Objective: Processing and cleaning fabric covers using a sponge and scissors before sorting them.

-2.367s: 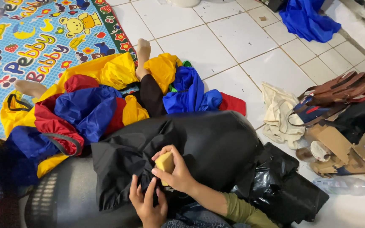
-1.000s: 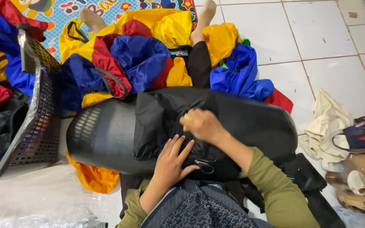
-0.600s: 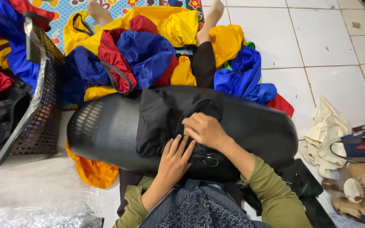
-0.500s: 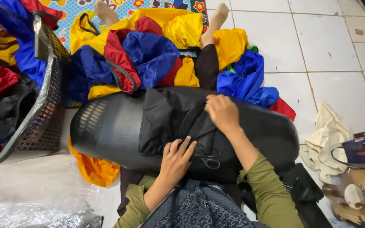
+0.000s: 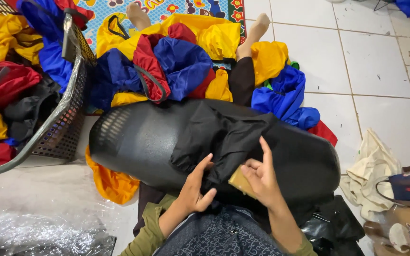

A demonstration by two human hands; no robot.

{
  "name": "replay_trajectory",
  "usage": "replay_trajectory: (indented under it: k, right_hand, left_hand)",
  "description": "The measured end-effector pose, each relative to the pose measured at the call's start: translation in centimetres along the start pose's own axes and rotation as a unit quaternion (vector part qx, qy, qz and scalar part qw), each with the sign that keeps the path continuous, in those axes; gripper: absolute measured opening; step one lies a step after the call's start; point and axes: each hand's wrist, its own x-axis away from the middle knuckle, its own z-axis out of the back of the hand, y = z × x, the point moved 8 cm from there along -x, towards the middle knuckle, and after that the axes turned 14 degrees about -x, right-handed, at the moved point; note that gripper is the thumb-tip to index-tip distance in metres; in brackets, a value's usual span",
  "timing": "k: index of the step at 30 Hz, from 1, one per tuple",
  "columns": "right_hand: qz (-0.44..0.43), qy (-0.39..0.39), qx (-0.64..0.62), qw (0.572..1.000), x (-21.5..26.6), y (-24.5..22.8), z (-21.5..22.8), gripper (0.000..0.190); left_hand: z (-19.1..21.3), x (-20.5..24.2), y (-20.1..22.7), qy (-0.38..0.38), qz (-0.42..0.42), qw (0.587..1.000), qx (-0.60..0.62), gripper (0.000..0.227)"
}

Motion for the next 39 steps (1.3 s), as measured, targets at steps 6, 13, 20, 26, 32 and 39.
replay_trajectory:
  k: [6,13,20,26,32,39]
  right_hand:
    - [0.015,-0.071,-0.033,0.997,0.1,0.5,-5.9,0.085]
    - [0.327,-0.068,0.246,0.91,-0.4,-3.0,-9.8,0.039]
    - [0.278,0.039,0.631,0.723,-9.3,1.3,-1.5,0.032]
    - [0.342,0.04,0.455,0.821,-5.2,-1.3,-6.9,0.024]
    - [0.362,-0.102,0.574,0.727,-8.4,2.3,-10.7,0.014]
    - [0.286,0.094,0.52,0.799,-8.9,-3.3,-2.7,0.024]
  left_hand:
    - [2.6,0.2,0.1,0.191,0.132,0.967,-0.104,0.084]
    - [4.4,2.0,-3.7,0.137,0.282,0.95,-0.002,0.062]
    - [5.6,2.9,-6.0,0.095,0.37,0.924,0.012,0.063]
    - [4.7,3.1,-7.0,0.061,0.392,0.917,0.036,0.052]
    - [5.3,2.7,-5.9,0.026,0.391,0.919,-0.033,0.046]
    - [8.6,0.9,-1.0,0.137,0.176,0.756,-0.615,0.062]
